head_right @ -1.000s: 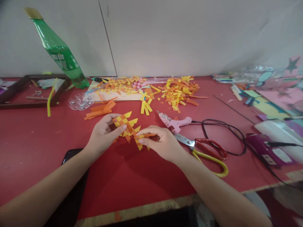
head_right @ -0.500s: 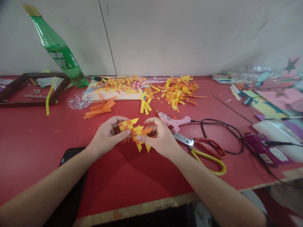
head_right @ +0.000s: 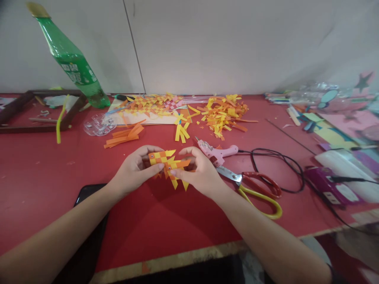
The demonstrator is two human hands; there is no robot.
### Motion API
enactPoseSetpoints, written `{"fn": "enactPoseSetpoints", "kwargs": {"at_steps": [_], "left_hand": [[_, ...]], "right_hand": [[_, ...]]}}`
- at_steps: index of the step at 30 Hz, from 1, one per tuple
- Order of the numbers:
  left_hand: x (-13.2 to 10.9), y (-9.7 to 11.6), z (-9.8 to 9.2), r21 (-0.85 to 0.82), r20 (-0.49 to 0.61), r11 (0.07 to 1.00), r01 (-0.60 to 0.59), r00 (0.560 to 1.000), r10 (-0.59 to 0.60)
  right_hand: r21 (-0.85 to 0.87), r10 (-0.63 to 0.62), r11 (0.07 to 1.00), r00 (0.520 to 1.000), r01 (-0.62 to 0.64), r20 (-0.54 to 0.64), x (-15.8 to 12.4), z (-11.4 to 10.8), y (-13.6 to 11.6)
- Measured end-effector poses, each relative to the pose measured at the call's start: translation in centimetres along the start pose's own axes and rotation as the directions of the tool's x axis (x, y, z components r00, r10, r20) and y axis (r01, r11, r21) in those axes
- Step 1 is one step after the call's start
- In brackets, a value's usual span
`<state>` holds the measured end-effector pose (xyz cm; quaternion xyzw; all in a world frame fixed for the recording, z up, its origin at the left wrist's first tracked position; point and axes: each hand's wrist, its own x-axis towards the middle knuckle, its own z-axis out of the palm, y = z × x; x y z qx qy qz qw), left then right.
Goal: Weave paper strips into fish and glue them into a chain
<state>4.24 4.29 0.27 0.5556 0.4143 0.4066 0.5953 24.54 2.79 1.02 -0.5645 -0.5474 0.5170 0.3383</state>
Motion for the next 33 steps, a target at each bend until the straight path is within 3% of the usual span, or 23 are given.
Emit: {"fn": "enactPoseSetpoints", "kwargs": {"at_steps": [13, 18, 24, 33], "left_hand": [[-0.08, -0.28, -0.15, -0.004, 0.008, 1.0, -0.017, 1.0, 0.017], [-0.1, 0.03, 0.0, 0.024, -0.007, 1.0, 0.017, 1.0, -0.017], [-0.04, 0.08, 0.01, -0.011, 0.014, 1.0, 0.016, 1.0, -0.016], [0.0, 0.07, -0.08, -0.068, 0.02, 0.996, 0.051, 0.999, -0.05]], "right_hand": [[-0.01, -0.006, 1.0, 0.998, 0.005, -0.063, 0.0, 0.09, 0.07], [0.012, 0.013, 1.0, 1.0, -0.013, -0.022, -0.14, 0.23, -0.01], [-0.103, -0.073, 0.992, 0.996, 0.068, -0.052, -0.14, 0.3, 0.29], [0.029, -0.101, 0.995, 0.995, 0.1, 0.004, -0.26, 0.55, 0.91]]}}
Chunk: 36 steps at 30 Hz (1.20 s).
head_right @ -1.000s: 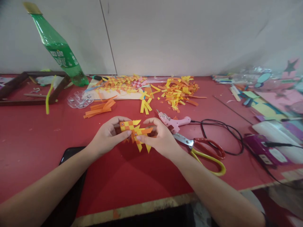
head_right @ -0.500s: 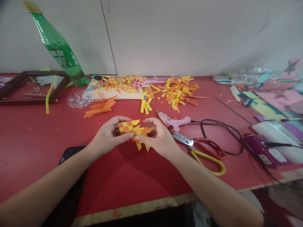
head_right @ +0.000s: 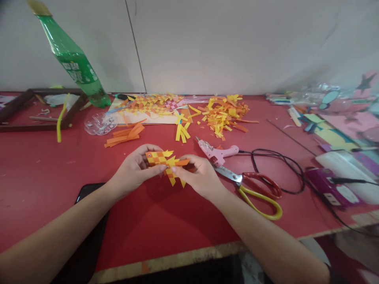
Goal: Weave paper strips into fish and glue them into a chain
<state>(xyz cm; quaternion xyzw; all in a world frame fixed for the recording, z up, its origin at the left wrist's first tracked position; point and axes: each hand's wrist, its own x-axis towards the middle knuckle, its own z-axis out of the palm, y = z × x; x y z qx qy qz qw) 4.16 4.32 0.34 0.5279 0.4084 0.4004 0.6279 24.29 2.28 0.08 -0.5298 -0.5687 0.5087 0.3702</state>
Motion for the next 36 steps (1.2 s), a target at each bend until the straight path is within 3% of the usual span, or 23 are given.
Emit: {"fn": "enactPoseSetpoints", "kwargs": {"at_steps": [5, 13, 19, 21, 23, 26, 28, 31, 36], "left_hand": [[0.0, -0.2, 0.1, -0.057, 0.014, 0.998, -0.023, 1.0, 0.024], [0.0, -0.4, 0.0, 0.042, 0.032, 0.992, -0.117, 0.993, 0.116], [-0.2, -0.7, -0.1, 0.181, 0.006, 0.951, -0.252, 0.967, 0.255], [-0.4, -0.7, 0.0, 0.225, 0.027, 0.918, -0.328, 0.943, 0.331], [-0.6, -0.6, -0.1, 0.271, 0.066, 0.865, -0.422, 0.905, 0.421], [-0.9, -0.4, -0.3, 0.358, 0.14, 0.729, -0.583, 0.806, 0.575], [-0.9, -0.1, -0.4, 0.408, 0.203, 0.615, -0.675, 0.724, 0.659], [-0.8, 0.2, -0.6, 0.475, 0.277, 0.449, -0.757, 0.612, 0.74], [-0.9, 0.3, -0.5, 0.568, 0.319, 0.272, -0.777, 0.513, 0.797]], "right_hand": [[-0.058, -0.027, 0.998, 0.999, 0.024, -0.038, 0.1, 0.1, 0.2], [-0.116, -0.08, 0.99, 0.996, 0.075, -0.04, 0.0, 0.1, 0.1], [-0.229, -0.286, 0.938, 0.955, 0.261, -0.083, -0.1, 0.4, -0.4], [-0.317, -0.457, 0.852, 0.887, 0.416, -0.064, -0.2, 0.4, -0.5], [-0.44, -0.66, 0.683, 0.751, 0.584, -0.028, -0.3, 0.2, -0.6], [-0.553, -0.848, 0.402, 0.525, 0.73, 0.076, -0.6, -0.2, -0.7], [-0.573, -0.887, 0.29, 0.44, 0.766, 0.139, -0.7, -0.5, -0.8], [-0.595, -0.9, 0.201, 0.386, 0.778, 0.201, -0.8, -0.8, -1.0], [-0.605, -0.905, 0.166, 0.364, 0.779, 0.22, -0.9, -0.8, -1.3]]}}
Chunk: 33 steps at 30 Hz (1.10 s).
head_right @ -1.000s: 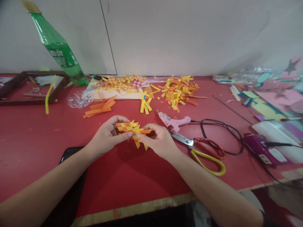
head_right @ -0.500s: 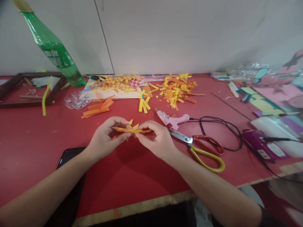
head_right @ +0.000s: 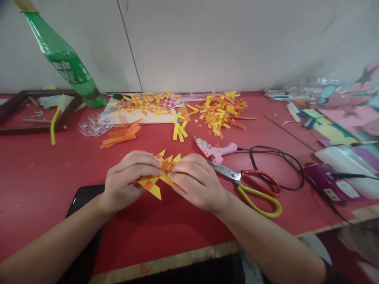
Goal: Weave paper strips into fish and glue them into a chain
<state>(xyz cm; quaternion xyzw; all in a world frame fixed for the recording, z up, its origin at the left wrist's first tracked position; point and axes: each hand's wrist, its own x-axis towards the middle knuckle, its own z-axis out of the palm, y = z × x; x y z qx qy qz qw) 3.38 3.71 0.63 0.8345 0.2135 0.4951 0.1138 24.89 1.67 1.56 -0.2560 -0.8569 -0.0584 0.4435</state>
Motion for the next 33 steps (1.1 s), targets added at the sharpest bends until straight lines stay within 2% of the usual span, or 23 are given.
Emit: {"fn": "enactPoseSetpoints", "kwargs": {"at_steps": [3, 6, 17, 21, 24, 26, 27, 29, 31, 33], "left_hand": [[-0.2, 0.2, -0.1, 0.054, 0.008, 0.998, -0.042, 0.999, 0.042], [-0.5, 0.4, -0.4, 0.091, 0.05, 0.995, -0.036, 0.998, 0.032], [-0.4, 1.0, -0.9, 0.124, 0.147, 0.985, -0.118, 0.984, 0.1], [-0.2, 0.8, -0.5, 0.044, 0.134, 0.998, -0.044, 0.99, 0.038], [-0.1, 0.6, -0.1, -0.082, 0.127, 0.994, 0.077, 0.99, -0.067], [0.0, 0.6, 0.1, -0.165, 0.155, 0.96, 0.227, 0.967, -0.202], [0.0, 0.6, 0.1, -0.2, 0.181, 0.925, 0.322, 0.94, -0.288], [0.1, 0.7, 0.2, -0.263, 0.233, 0.821, 0.507, 0.859, -0.456], [0.1, 0.8, 0.2, -0.328, 0.262, 0.711, 0.621, 0.784, -0.564], [0.3, 0.9, 0.3, -0.396, 0.276, 0.623, 0.675, 0.735, -0.62]], "right_hand": [[0.014, 0.009, 1.0, 1.0, -0.009, 0.005, -0.1, 0.0, 0.0], [0.049, -0.012, 0.999, 1.0, 0.012, 0.002, -0.2, 0.1, 0.1], [0.135, -0.04, 0.99, 0.999, 0.04, -0.005, 0.3, -0.4, 0.1], [0.178, 0.009, 0.984, 1.0, -0.01, 0.009, 0.2, -0.2, 0.1], [0.229, 0.119, 0.965, 0.992, -0.128, 0.05, 0.1, 0.0, 0.0], [0.281, 0.273, 0.912, 0.953, -0.299, 0.128, 0.1, 0.0, -0.2], [0.303, 0.362, 0.862, 0.912, -0.406, 0.191, 0.1, 0.0, -0.2], [0.342, 0.516, 0.714, 0.789, -0.611, 0.333, 0.0, 0.0, -0.3], [0.377, 0.602, 0.547, 0.664, -0.747, 0.442, -0.1, 0.0, -0.2], [0.422, 0.64, 0.432, 0.601, -0.797, 0.479, -0.2, 0.1, -0.1]]}}
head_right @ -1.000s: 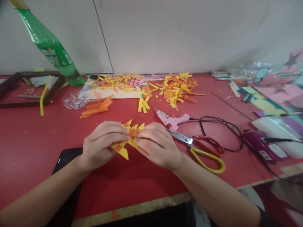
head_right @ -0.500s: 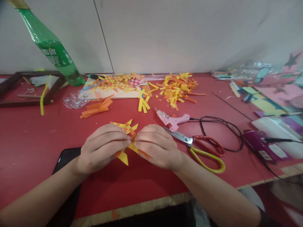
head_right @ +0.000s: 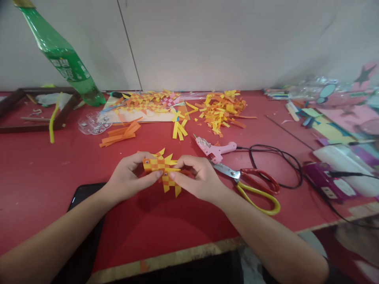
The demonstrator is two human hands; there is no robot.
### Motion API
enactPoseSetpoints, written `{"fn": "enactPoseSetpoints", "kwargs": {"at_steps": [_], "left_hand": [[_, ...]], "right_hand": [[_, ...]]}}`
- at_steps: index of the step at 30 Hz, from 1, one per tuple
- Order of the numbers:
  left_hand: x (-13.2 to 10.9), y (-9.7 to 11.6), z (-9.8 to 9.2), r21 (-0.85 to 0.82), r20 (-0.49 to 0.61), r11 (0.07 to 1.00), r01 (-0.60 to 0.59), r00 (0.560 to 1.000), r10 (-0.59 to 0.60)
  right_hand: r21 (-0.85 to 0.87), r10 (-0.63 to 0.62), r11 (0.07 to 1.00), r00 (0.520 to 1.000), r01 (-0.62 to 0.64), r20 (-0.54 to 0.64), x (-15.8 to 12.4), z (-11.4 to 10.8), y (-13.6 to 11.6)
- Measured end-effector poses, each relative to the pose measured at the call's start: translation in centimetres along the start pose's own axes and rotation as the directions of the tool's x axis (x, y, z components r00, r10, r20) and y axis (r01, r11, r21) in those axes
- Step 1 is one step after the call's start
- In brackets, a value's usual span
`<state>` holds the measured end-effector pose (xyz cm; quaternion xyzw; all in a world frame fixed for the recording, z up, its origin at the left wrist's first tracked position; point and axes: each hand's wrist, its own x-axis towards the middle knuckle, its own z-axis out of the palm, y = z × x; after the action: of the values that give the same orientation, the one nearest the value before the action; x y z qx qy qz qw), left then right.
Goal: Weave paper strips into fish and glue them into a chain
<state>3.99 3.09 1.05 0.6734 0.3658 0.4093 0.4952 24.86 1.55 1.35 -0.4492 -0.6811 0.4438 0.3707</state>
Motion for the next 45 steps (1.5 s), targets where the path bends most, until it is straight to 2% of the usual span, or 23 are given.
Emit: {"fn": "enactPoseSetpoints", "kwargs": {"at_steps": [6, 10, 13, 18, 23, 28, 30, 33, 36, 38, 40, 41, 42, 44, 45], "left_hand": [[0.3, 0.0, 0.2, -0.225, 0.025, 0.966, 0.127, 0.992, -0.124], [0.4, 0.0, 0.1, -0.212, 0.066, 0.966, 0.147, 0.988, -0.136], [0.4, 0.1, 0.1, -0.192, 0.125, 0.959, 0.21, 0.974, -0.188], [0.3, -0.2, 0.2, -0.29, 0.173, 0.919, 0.267, 0.959, -0.224], [0.4, -0.5, 0.1, -0.24, 0.112, 0.915, 0.323, 0.946, -0.305], [0.7, -0.8, 0.1, -0.447, -0.029, 0.853, 0.267, 0.949, -0.313], [0.8, -0.9, 0.2, -0.494, -0.031, 0.834, 0.244, 0.954, -0.298], [0.9, -0.8, 0.3, -0.458, 0.02, 0.853, 0.249, 0.963, -0.27], [0.9, -0.7, 0.2, -0.39, -0.024, 0.885, 0.254, 0.958, -0.285], [0.9, -0.9, 0.0, -0.401, -0.095, 0.881, 0.252, 0.945, -0.313], [0.9, -1.2, -0.2, -0.434, -0.15, 0.868, 0.241, 0.931, -0.333], [0.9, -1.3, -0.2, -0.45, -0.169, 0.861, 0.236, 0.925, -0.341], [0.9, -1.4, -0.3, -0.462, -0.183, 0.856, 0.233, 0.919, -0.349], [1.0, -1.4, -0.3, -0.49, -0.205, 0.842, 0.227, 0.909, -0.364], [1.0, -1.4, -0.3, -0.509, -0.21, 0.831, 0.225, 0.903, -0.373]], "right_hand": [[-0.002, 0.035, 0.999, 0.999, -0.035, -0.011, 0.2, 0.1, -0.2], [0.019, 0.099, 0.995, 0.995, -0.099, -0.006, 0.4, 0.1, -0.7], [0.019, 0.126, 0.992, 0.992, -0.125, -0.029, 0.5, 0.1, -0.6], [0.031, 0.142, 0.99, 0.988, -0.14, -0.063, 0.6, 0.2, -0.2], [0.07, 0.156, 0.986, 0.983, -0.15, -0.093, 0.6, 0.4, 0.3], [0.165, 0.167, 0.973, 0.985, -0.159, -0.036, 0.6, 0.3, 0.7], [0.141, 0.174, 0.976, 0.983, -0.165, -0.052, 0.6, 0.4, 0.8], [0.083, 0.17, 0.983, 0.984, -0.166, -0.054, 0.6, 0.4, 0.5], [-0.029, 0.12, 0.992, 0.99, -0.123, -0.07, 0.8, -0.6, 0.1], [-0.158, 0.058, 0.984, 0.986, -0.083, -0.155, 1.0, -2.4, 0.1], [-0.305, 0.011, 0.946, 0.952, -0.108, -0.306, 1.2, -4.8, 0.7], [-0.403, -0.01, 0.902, 0.928, -0.152, -0.373, 1.2, -6.2, 1.2], [-0.527, -0.029, 0.827, 0.922, -0.195, -0.387, 1.3, -7.4, 1.8], [-0.756, -0.022, 0.623, 0.962, -0.2, -0.272, 1.2, -9.5, 3.2], [-0.777, -0.003, 0.599, 0.969, -0.196, -0.246, 1.1, -10.1, 3.8]]}}
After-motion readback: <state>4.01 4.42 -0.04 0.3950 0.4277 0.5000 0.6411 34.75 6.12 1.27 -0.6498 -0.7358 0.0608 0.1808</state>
